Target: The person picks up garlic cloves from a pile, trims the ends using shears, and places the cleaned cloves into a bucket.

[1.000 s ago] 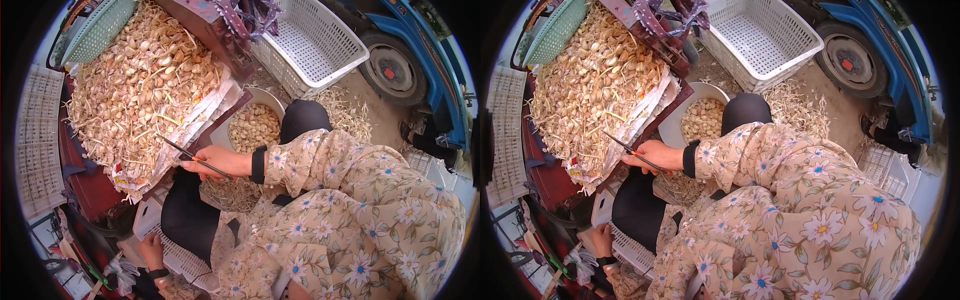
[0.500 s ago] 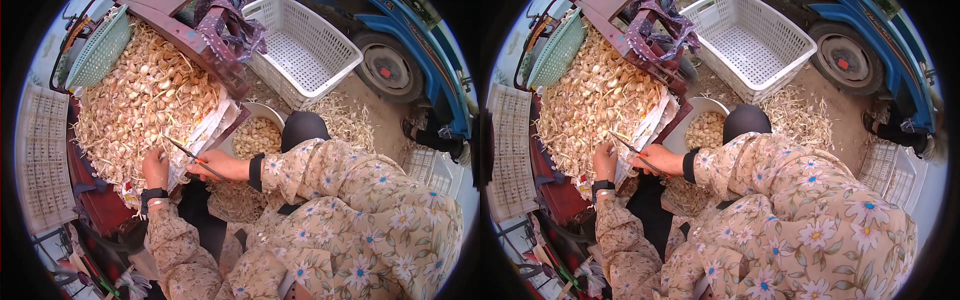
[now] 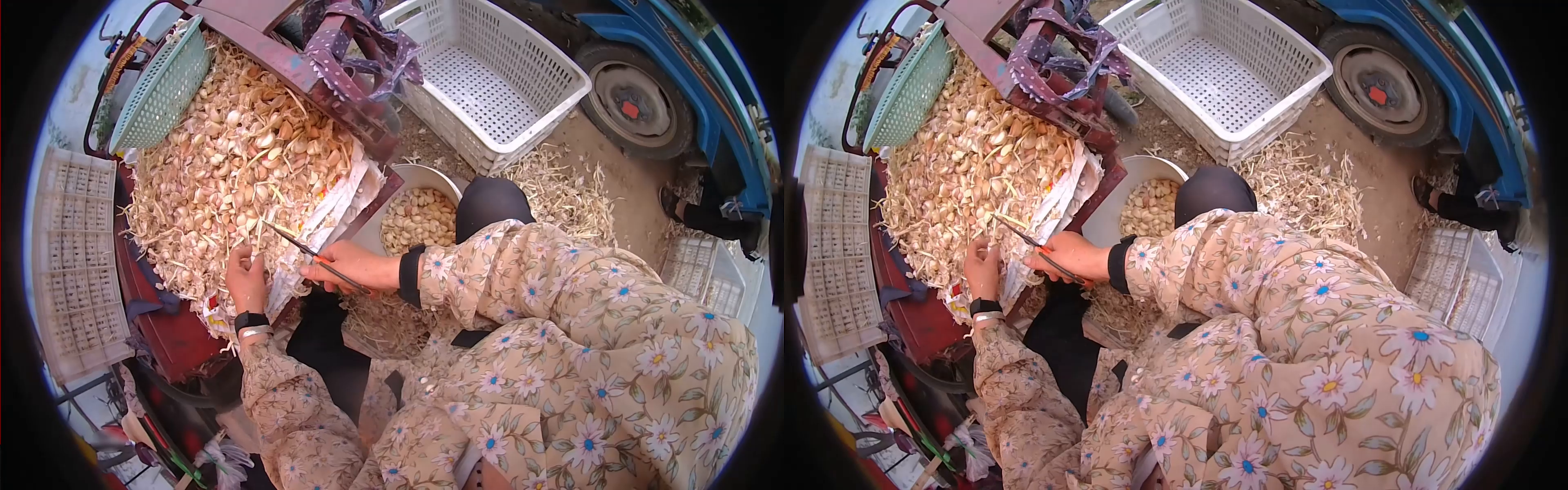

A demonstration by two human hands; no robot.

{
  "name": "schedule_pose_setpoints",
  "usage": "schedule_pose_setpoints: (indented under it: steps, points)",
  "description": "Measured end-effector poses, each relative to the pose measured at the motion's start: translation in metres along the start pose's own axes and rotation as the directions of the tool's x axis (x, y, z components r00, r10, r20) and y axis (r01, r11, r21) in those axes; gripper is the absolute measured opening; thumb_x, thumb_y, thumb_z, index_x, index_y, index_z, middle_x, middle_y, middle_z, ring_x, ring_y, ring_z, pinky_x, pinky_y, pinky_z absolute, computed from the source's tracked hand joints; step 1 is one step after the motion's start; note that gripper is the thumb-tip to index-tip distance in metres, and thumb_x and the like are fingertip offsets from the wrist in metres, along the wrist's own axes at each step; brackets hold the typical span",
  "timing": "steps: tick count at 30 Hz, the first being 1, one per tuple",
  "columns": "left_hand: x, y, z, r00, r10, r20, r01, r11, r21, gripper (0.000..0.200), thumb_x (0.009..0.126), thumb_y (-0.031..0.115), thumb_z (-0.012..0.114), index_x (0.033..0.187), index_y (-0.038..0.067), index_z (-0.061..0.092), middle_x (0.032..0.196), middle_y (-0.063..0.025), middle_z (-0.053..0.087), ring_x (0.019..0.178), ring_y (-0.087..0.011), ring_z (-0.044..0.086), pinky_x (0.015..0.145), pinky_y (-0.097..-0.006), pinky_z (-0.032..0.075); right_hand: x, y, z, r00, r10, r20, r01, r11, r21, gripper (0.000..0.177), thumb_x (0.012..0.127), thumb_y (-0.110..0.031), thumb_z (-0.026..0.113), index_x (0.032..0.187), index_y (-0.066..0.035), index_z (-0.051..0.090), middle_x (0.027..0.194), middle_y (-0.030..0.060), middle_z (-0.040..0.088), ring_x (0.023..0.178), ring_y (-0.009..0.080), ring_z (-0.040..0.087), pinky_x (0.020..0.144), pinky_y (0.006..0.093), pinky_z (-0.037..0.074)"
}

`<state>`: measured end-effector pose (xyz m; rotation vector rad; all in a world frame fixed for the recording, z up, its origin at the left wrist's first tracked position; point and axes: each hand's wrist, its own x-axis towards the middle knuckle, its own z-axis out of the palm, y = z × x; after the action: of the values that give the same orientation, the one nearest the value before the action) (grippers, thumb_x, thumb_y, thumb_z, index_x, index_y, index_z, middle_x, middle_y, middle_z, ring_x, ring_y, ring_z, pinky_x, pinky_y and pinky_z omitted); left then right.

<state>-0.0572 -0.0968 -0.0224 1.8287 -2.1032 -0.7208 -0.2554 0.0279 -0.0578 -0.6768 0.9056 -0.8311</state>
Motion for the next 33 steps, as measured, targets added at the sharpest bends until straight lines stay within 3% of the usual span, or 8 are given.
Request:
schedule_pose_setpoints:
  steps: [2, 5, 7, 10, 11, 14, 29, 33]
  points:
    - [-0.007, -0.011, -0.009, 0.979, -0.205, 0.006, 0.179, 0.839, -0.513, 0.011, 0.084, 0.013, 0.059, 0.088, 0.006, 0.052, 0.064, -0.0015, 0.052, 0.059, -0.0077, 0.053, 0.048, -0.0224, 0.041, 0.007, 0.008, 0.0, 0.999, -0.037, -0.01, 0.037, 0.999, 0.011, 0.048, 0.079, -0.052, 0.059, 0.076, -0.005, 0.055, 0.061, 0.002, 0.052, 0.045, 0.0075, 0.044, 0.04, 0.0217, 0.035]
    - [-0.03, -0.006, -0.02, 0.972, -0.234, 0.024, 0.166, 0.612, -0.773, 0.011, 0.088, 0.016, 0.055, 0.088, 0.007, 0.049, 0.068, -0.0012, 0.052, 0.054, -0.0055, 0.047, 0.043, -0.0177, 0.035, 0.007, 0.005, 0.004, 0.999, -0.04, -0.001, 0.04, 0.996, -0.076, 0.047, 0.079, -0.051, 0.06, 0.078, -0.004, 0.056, 0.063, 0.003, 0.053, 0.046, 0.0087, 0.047, 0.042, 0.0231, 0.036]
    - [-0.044, 0.002, -0.023, 0.969, -0.242, 0.052, 0.147, 0.394, -0.907, 0.011, 0.089, 0.018, 0.054, 0.089, 0.008, 0.048, 0.073, -0.003, 0.053, 0.053, -0.0061, 0.044, 0.043, -0.0176, 0.032, 0.007, 0.0, 0.006, 0.999, -0.044, 0.003, 0.044, 0.973, -0.225, 0.046, 0.078, -0.05, 0.061, 0.079, -0.004, 0.057, 0.064, 0.0049, 0.055, 0.049, 0.0118, 0.05, 0.045, 0.0256, 0.039]
    - [-0.065, 0.011, -0.025, 0.956, -0.251, 0.151, 0.186, 0.119, -0.975, 0.012, 0.089, 0.019, 0.054, 0.09, 0.008, 0.048, 0.076, -0.0038, 0.053, 0.053, -0.006, 0.041, 0.043, -0.0176, 0.032, -0.001, -0.001, 0.018, 0.904, -0.417, -0.096, 0.298, 0.775, -0.558, 0.046, 0.075, -0.049, 0.062, 0.074, -0.002, 0.058, 0.068, 0.013, 0.061, 0.063, 0.0272, 0.062, 0.059, 0.0374, 0.046]
    - [-0.073, 0.019, -0.024, 0.945, -0.278, 0.173, 0.19, 0.038, -0.981, 0.011, 0.09, 0.018, 0.052, 0.091, 0.007, 0.049, 0.077, -0.0046, 0.054, 0.052, -0.0057, 0.039, 0.043, -0.0177, 0.032, -0.01, -0.009, 0.018, 0.943, -0.32, -0.086, 0.207, 0.773, -0.6, 0.047, 0.072, -0.047, 0.065, 0.081, -0.001, 0.058, 0.079, 0.0153, 0.062, 0.079, 0.0326, 0.06, 0.067, 0.0408, 0.045]
    - [-0.087, 0.018, -0.022, 0.949, -0.178, 0.26, 0.243, -0.112, -0.964, 0.011, 0.09, 0.016, 0.052, 0.094, 0.006, 0.049, 0.076, -0.0051, 0.054, 0.051, -0.0052, 0.038, 0.043, -0.0174, 0.032, -0.014, -0.006, 0.021, 0.883, -0.464, -0.074, 0.268, 0.626, -0.732, 0.049, 0.07, -0.046, 0.067, 0.086, -0.001, 0.057, 0.082, 0.0148, 0.061, 0.08, 0.0315, 0.06, 0.067, 0.0407, 0.045]
    - [-0.13, 0.022, -0.006, 0.926, -0.175, 0.334, 0.282, -0.264, -0.922, 0.018, 0.092, 0.016, 0.046, 0.1, 0.0, 0.043, 0.076, -0.0057, 0.046, 0.057, -0.0058, 0.04, 0.045, -0.0164, 0.035, -0.012, 0.005, 0.023, 0.931, -0.347, 0.116, 0.299, 0.539, -0.788, 0.049, 0.073, -0.049, 0.064, 0.085, -0.002, 0.055, 0.079, 0.0121, 0.057, 0.08, 0.0324, 0.057, 0.063, 0.0408, 0.046]
    - [-0.137, 0.028, -0.004, 0.935, -0.213, 0.285, 0.246, -0.194, -0.95, 0.016, 0.093, 0.015, 0.045, 0.1, 0.0, 0.043, 0.077, -0.006, 0.046, 0.057, -0.0059, 0.04, 0.045, -0.0166, 0.035, -0.012, 0.01, 0.02, 0.828, -0.548, 0.118, 0.393, 0.419, -0.819, 0.048, 0.074, -0.048, 0.063, 0.084, -0.002, 0.055, 0.078, 0.0119, 0.057, 0.08, 0.032, 0.058, 0.062, 0.0407, 0.046]
